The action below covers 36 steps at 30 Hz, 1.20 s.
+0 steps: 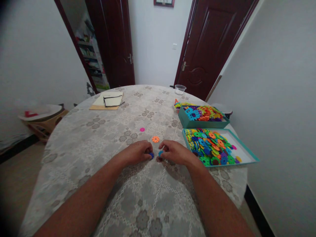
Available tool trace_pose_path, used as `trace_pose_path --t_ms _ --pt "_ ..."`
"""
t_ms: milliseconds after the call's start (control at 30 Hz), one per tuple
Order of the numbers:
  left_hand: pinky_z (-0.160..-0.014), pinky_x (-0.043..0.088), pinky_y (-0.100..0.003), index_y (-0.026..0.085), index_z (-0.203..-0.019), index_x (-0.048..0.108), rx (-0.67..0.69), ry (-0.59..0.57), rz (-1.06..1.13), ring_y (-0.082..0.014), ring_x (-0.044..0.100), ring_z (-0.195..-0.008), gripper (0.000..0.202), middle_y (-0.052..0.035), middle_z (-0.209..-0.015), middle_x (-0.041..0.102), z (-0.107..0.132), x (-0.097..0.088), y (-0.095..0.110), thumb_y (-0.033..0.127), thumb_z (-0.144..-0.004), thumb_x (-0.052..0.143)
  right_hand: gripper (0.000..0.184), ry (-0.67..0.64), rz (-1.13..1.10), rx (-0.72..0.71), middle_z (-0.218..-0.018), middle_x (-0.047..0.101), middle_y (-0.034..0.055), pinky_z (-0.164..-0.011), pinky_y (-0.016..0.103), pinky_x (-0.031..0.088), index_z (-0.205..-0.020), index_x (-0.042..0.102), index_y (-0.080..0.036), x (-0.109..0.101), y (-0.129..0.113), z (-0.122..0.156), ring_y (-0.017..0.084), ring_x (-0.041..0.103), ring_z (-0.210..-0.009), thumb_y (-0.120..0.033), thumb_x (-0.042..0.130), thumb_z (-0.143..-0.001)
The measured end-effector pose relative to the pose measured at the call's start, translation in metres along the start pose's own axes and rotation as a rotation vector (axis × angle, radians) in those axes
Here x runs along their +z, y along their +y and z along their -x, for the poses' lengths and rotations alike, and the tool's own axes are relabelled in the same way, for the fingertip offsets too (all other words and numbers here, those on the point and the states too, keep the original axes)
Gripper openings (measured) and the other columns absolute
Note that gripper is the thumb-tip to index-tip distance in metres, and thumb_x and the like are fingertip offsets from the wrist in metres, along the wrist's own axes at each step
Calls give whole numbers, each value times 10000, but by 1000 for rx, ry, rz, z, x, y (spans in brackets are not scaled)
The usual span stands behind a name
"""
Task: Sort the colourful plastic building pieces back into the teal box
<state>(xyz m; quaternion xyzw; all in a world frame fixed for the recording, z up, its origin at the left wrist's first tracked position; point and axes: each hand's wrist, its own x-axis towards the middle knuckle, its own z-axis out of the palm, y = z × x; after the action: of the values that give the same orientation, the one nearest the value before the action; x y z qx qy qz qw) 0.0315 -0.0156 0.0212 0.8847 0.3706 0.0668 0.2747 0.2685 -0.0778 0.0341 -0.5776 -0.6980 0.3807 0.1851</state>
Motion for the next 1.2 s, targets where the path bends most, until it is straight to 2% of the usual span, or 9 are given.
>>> trace_pose_path --t_ms 67,233,367,467,633,767,900,1033,1200 --pt "-688 361 -283 231 -943 702 1 8 -1 -190 609 -837 131 -16 -944 697 1 0 0 271 -824 743 294 -54 80 9 -846 709 -13 -622 240 403 -1134 696 -224 3 -3 3 149 615 -723 -211 689 -840" --pt "-645 311 -277 223 -858 631 12 1 73 -160 555 -761 64 20 -829 656 2 -2 -3 251 -842 686 188 -46 288 -56 -953 737 25 -714 261 408 -1013 729 -218 13 -13 5 176 628 -826 -184 687 -832" --pt "-652 324 -269 219 -853 607 5 56 184 -152 548 -750 58 33 -793 645 0 -3 -4 223 -831 660 176 -41 270 -87 -975 723 22 -742 255 409 -956 704 -212 12 -16 5 178 624 -867 -135 684 -799" --pt "-648 334 -267 216 -845 604 -9 117 229 -146 545 -735 67 33 -785 639 -3 0 -6 236 -825 664 119 -28 249 -89 -912 695 6 -709 250 392 -916 695 -208 11 -12 3 167 596 -817 -172 710 -804" --pt "-630 347 -264 211 -821 593 -36 155 293 -147 550 -719 104 25 -762 633 -8 7 -7 280 -818 670 60 80 180 -105 -822 653 -23 -662 242 358 -856 655 -202 15 -7 -5 146 562 -763 -200 708 -829" --pt "-592 350 -246 207 -820 566 -76 105 460 -134 539 -658 138 26 -713 623 -10 9 -6 298 -798 668 55 186 13 -72 -787 649 -34 -642 236 368 -918 651 -205 21 -8 -11 136 563 -726 -190 656 -865" --pt "-597 384 -243 201 -825 546 -39 39 647 -127 548 -643 183 28 -711 624 -9 9 -6 288 -754 690 290 180 -102 -132 -842 675 -36 -672 231 404 -1123 702 -221 25 -13 -13 131 588 -742 -157 658 -843" --pt "-665 440 -260 179 -860 609 16 0 762 -147 604 -716 233 -4 -781 670 -9 7 -6 284 -709 752 175 191 -49 -144 -881 694 -11 -710 240 409 -978 741 -200 26 -16 -13 144 602 -802 -153 668 -826" --pt "-715 480 -283 167 -970 695 14 -7 798 -166 643 -750 265 -36 -839 719 -9 8 -7 311 -756 754 54 330 98 -132 -859 665 -3 -708 253 385 -870 675 -191 14 -18 -8 155 592 -810 -165 649 -830"
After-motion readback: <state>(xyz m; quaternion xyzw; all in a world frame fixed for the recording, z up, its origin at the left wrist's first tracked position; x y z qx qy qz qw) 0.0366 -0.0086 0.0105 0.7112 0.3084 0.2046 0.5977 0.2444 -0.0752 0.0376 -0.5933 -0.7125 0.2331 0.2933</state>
